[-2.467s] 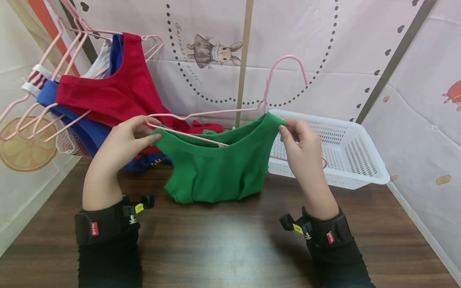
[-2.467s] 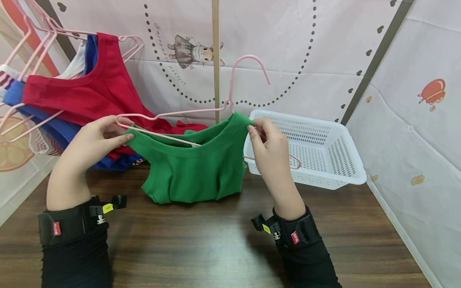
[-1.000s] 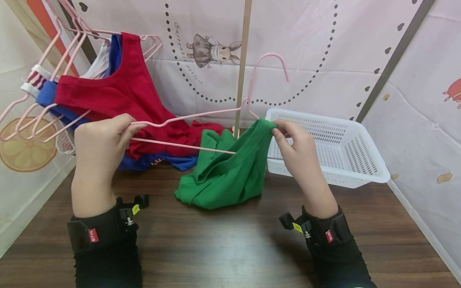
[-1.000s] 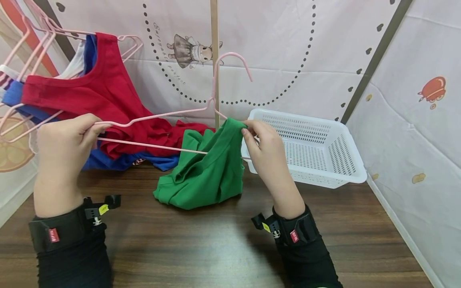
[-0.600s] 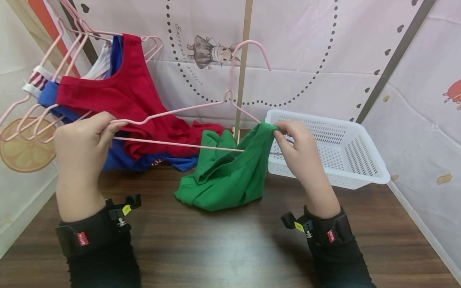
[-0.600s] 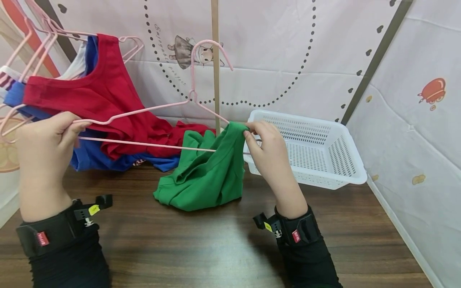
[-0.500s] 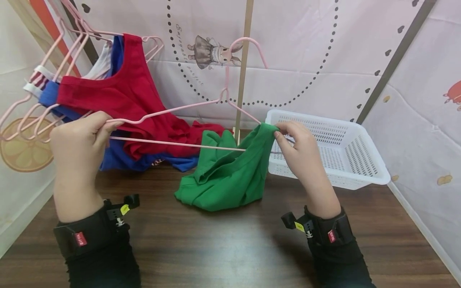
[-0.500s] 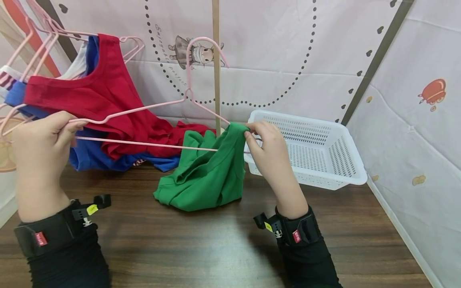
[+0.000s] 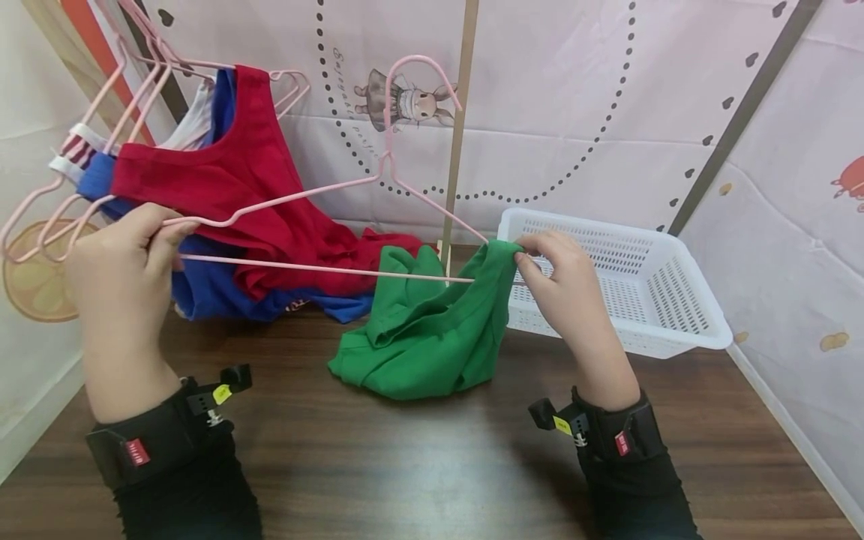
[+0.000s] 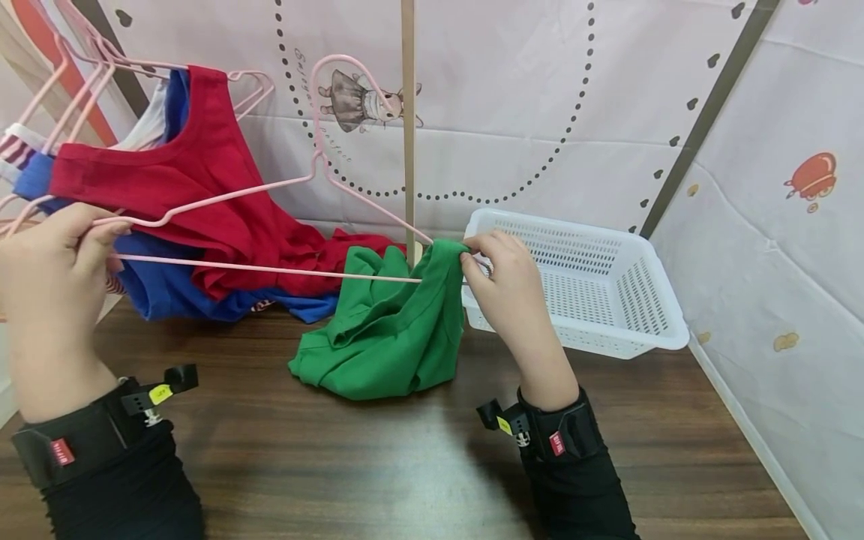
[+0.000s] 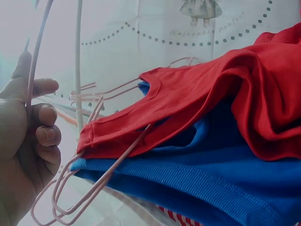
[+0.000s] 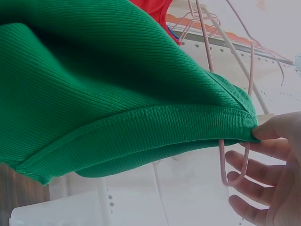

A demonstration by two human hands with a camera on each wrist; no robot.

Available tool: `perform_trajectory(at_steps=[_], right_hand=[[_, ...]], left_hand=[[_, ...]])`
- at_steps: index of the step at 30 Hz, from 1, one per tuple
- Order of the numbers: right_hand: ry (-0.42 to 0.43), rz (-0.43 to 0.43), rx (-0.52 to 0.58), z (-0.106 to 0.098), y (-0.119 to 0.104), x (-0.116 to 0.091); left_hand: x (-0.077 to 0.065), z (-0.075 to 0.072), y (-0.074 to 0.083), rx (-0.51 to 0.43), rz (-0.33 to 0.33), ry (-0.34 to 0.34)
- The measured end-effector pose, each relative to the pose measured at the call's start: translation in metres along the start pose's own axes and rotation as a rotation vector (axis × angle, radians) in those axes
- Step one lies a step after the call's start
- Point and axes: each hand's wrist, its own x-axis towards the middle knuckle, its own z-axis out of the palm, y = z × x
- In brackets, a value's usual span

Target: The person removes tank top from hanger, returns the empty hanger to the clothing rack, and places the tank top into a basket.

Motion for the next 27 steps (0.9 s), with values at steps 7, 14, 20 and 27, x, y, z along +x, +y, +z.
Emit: perform_trajectory(at_steps=[7, 14, 20, 27], right_hand=[[-0.014, 0.034, -0.027, 0.001, 0.002, 0.000], [-0.030, 0.059, -0.044, 0.000, 0.002, 0.001], [-0.040, 0.112, -0.054, 0.001, 0.003, 0.002], [-0.081, 0.183, -0.094, 0.002, 0.006, 0.002]], left_hand=[[0.000, -0.004, -0.007, 0.018, -0.072, -0.003], [-0.002, -0.008, -0.012, 0.058, -0.138, -0.042], [-0.002, -0.011, -0.014, 0.060, -0.198, -0.044], [-0.001, -0.017, -0.015, 0.097, -0.188, -0.014]])
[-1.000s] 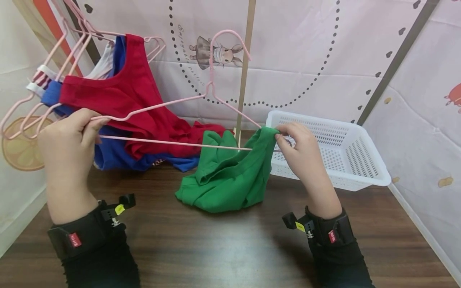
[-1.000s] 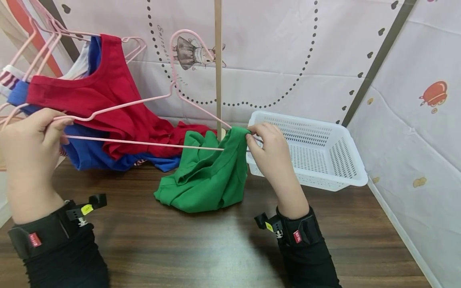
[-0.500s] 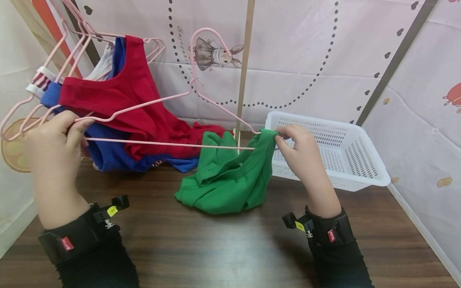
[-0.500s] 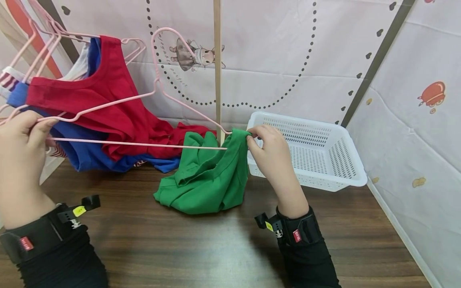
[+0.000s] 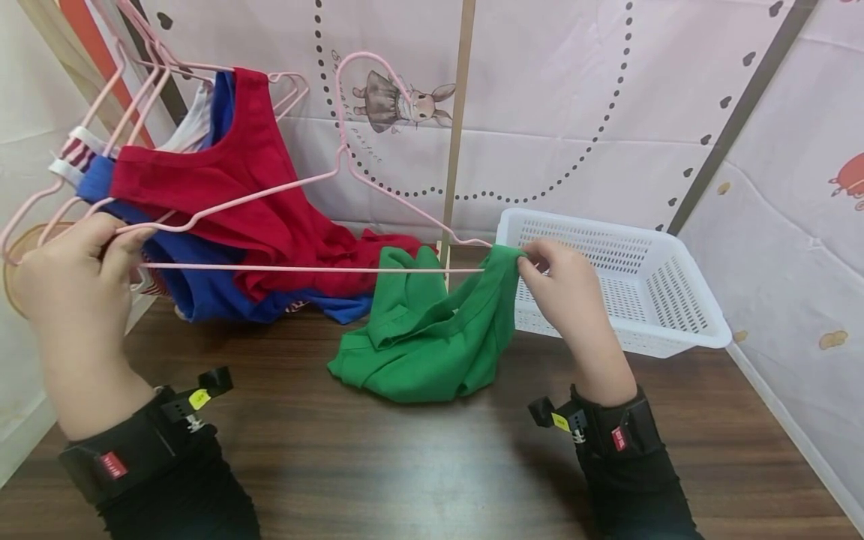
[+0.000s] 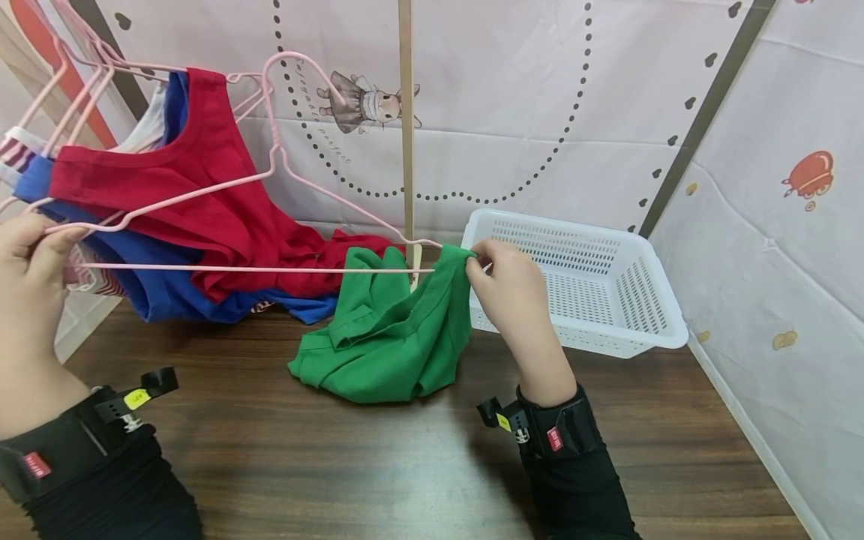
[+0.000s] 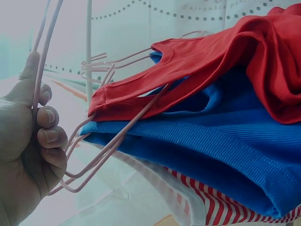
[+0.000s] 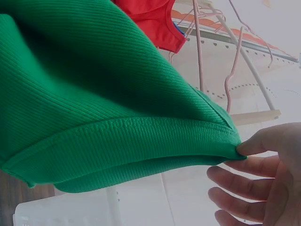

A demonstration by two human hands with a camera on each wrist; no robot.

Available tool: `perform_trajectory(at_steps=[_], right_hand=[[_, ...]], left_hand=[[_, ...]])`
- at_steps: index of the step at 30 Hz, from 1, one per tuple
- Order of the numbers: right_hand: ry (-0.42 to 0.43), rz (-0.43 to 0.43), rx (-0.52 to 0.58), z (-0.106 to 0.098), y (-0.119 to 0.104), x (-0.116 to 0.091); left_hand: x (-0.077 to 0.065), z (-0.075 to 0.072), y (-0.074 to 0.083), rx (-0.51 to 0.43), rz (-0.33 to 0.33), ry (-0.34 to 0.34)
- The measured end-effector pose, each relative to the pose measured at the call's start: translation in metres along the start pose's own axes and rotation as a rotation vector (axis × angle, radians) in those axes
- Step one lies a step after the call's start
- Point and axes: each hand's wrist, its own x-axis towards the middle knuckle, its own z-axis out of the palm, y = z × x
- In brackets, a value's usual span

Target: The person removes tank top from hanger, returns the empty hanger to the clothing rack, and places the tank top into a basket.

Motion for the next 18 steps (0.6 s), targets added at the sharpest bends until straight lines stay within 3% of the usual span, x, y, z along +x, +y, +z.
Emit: perform_trajectory(at_steps=[12, 18], right_hand=[[-0.142, 0.017, -0.107, 0.004, 0.005, 0.005], [-0.280, 0.001, -0.182, 0.006, 0.004, 0.005]], left_hand=[[0.002, -0.003, -0.007, 0.007, -0.040, 0.008], [0.002, -0.002, -0.013, -0.019, -0.035, 0.078]])
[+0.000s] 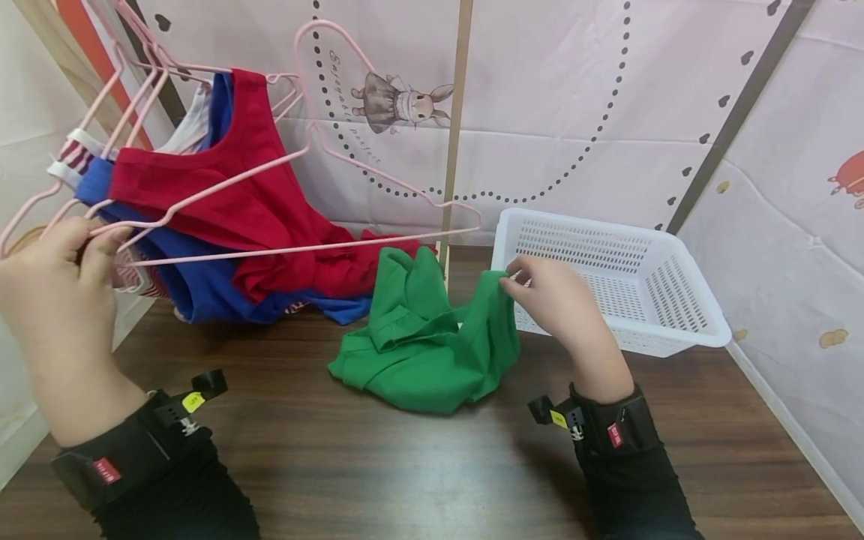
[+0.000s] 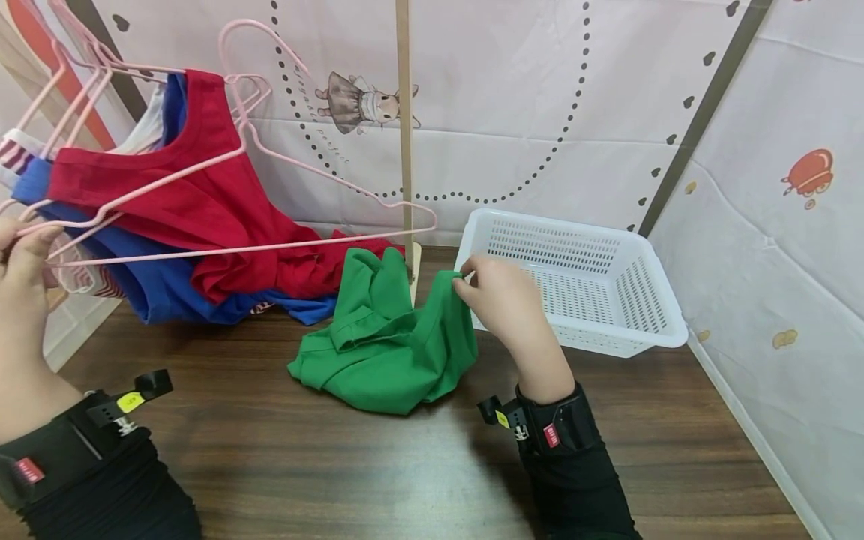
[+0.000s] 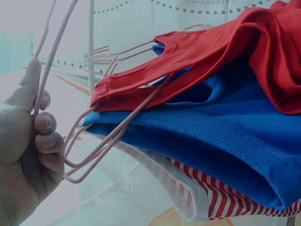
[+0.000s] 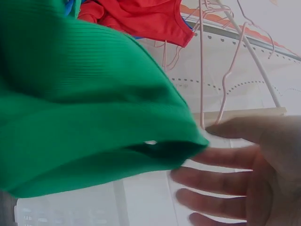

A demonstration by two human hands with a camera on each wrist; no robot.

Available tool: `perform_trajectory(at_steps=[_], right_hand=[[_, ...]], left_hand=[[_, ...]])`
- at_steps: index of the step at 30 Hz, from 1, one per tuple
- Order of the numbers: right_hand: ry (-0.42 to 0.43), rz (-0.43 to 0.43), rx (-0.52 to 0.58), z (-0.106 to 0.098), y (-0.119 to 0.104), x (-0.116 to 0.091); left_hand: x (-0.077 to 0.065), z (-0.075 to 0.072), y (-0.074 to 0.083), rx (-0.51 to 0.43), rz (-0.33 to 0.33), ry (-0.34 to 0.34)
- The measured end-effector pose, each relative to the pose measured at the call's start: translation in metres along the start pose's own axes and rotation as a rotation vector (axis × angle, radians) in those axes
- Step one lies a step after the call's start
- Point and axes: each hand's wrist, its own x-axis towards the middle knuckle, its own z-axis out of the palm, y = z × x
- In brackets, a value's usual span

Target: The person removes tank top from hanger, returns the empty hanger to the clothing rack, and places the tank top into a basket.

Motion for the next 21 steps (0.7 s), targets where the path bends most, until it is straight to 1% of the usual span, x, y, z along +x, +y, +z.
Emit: perform_trajectory(at_steps=[1, 3, 5, 11, 13, 15, 18, 21], right_hand=[[-0.027, -0.010, -0.013, 0.000, -0.001, 0.000], [-0.064, -0.032, -0.027, 0.000, -0.002, -0.001], [-0.073, -0.044, -0.030, 0.000, -0.004, -0.001], [-0.017, -0.045, 0.002, -0.003, -0.007, -0.007], [0.002, -0.045, 0.002, -0.005, -0.008, -0.009], [0.017, -0.048, 0.003, -0.006, -0.010, -0.011], [0.043, -0.055, 0.007, -0.007, -0.011, -0.013], [0.054, -0.060, 0.003, -0.008, -0.013, -0.014]], left_hand=[[0.000, 0.000, -0.001, 0.000, -0.014, 0.005], [0.001, -0.002, -0.001, -0.020, -0.068, 0.005], [0.001, -0.003, -0.001, -0.048, -0.120, 0.007], [0.001, -0.011, -0.003, -0.231, -0.286, -0.017], [0.000, -0.014, -0.005, -0.243, -0.341, -0.031], [0.000, -0.017, -0.005, -0.248, -0.380, -0.026], [-0.001, -0.019, -0.005, -0.264, -0.402, 0.003], [-0.002, -0.020, -0.004, -0.301, -0.421, 0.024]])
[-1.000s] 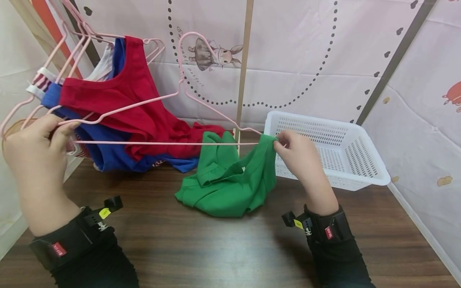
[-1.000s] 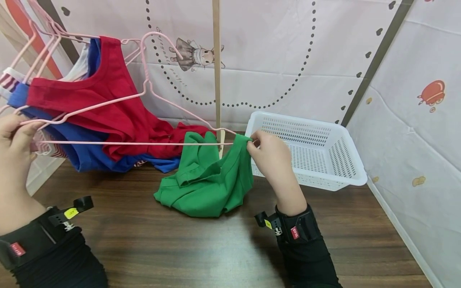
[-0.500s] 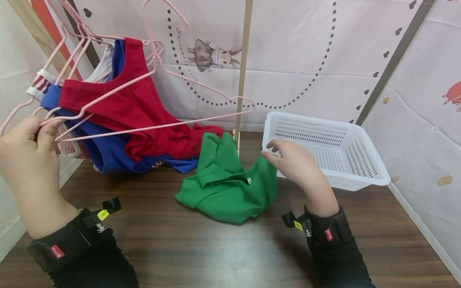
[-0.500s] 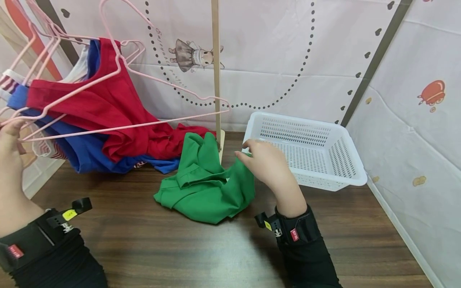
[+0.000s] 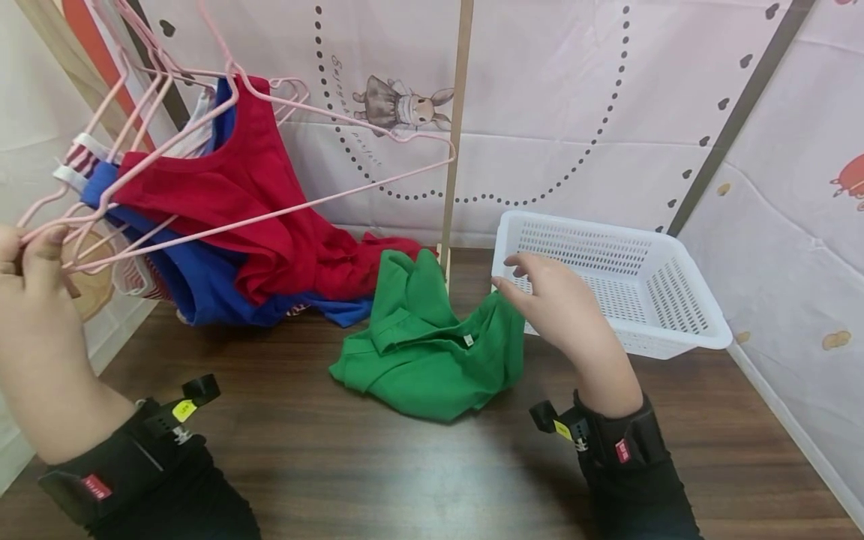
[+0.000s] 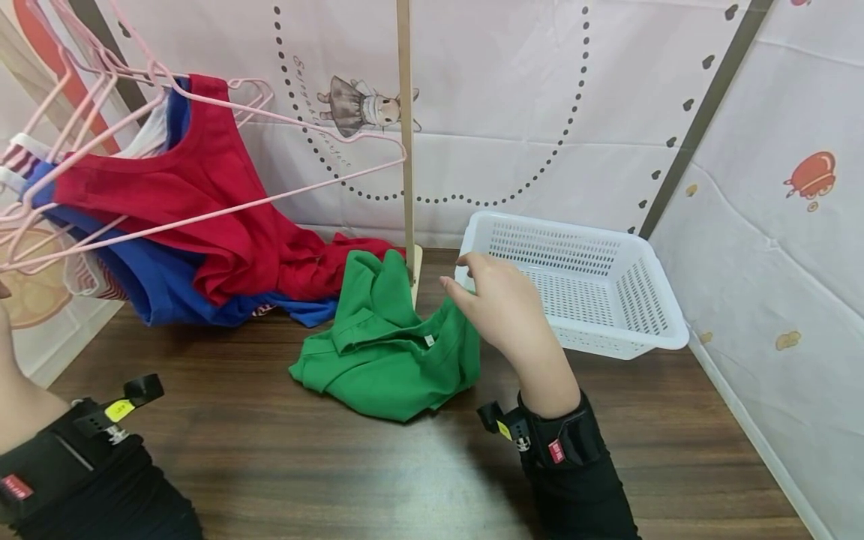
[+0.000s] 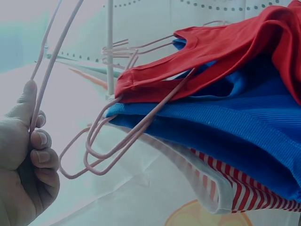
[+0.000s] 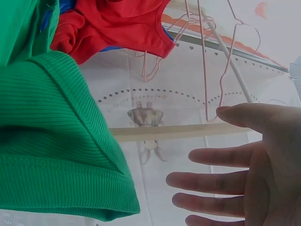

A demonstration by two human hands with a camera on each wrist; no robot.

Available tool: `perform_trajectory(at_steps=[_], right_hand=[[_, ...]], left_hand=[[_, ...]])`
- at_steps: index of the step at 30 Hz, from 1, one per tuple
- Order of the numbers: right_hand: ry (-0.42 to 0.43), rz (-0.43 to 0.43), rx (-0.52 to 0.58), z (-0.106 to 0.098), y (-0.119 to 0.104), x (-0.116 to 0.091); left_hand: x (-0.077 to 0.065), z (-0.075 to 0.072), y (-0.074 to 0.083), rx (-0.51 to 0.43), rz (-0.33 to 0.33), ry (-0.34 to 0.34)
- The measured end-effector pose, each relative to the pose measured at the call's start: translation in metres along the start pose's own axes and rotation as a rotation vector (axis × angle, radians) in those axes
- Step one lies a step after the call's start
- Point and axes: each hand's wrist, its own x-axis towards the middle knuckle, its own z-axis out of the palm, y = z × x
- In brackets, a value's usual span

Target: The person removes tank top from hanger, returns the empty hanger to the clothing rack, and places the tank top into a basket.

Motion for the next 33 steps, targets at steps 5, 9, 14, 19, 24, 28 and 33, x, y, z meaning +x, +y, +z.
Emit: perform_trajectory(at_steps=[5, 9, 14, 19, 24, 28, 33], right_hand=[[-0.001, -0.001, -0.001, -0.001, -0.002, -0.002], [0.000, -0.003, -0.002, -0.003, -0.003, -0.004], [0.007, -0.010, 0.000, -0.003, -0.004, -0.005], [0.007, -0.018, -0.003, -0.004, -0.006, -0.006], [0.005, -0.024, -0.002, -0.005, -0.007, -0.007], [0.009, -0.031, -0.001, -0.005, -0.006, -0.007], [0.014, -0.028, -0.009, -0.004, -0.006, -0.007]], left_hand=[[-0.004, -0.001, 0.006, -0.003, -0.018, 0.012], [-0.009, 0.002, 0.014, 0.032, -0.015, 0.021], [-0.018, 0.016, 0.025, 0.190, 0.173, 0.120], [-0.028, 0.031, 0.036, 0.281, 0.394, 0.213], [-0.037, 0.045, 0.043, 0.327, 0.467, 0.196], [-0.041, 0.055, 0.048, 0.327, 0.500, 0.168], [-0.045, 0.069, 0.050, 0.300, 0.542, 0.157]])
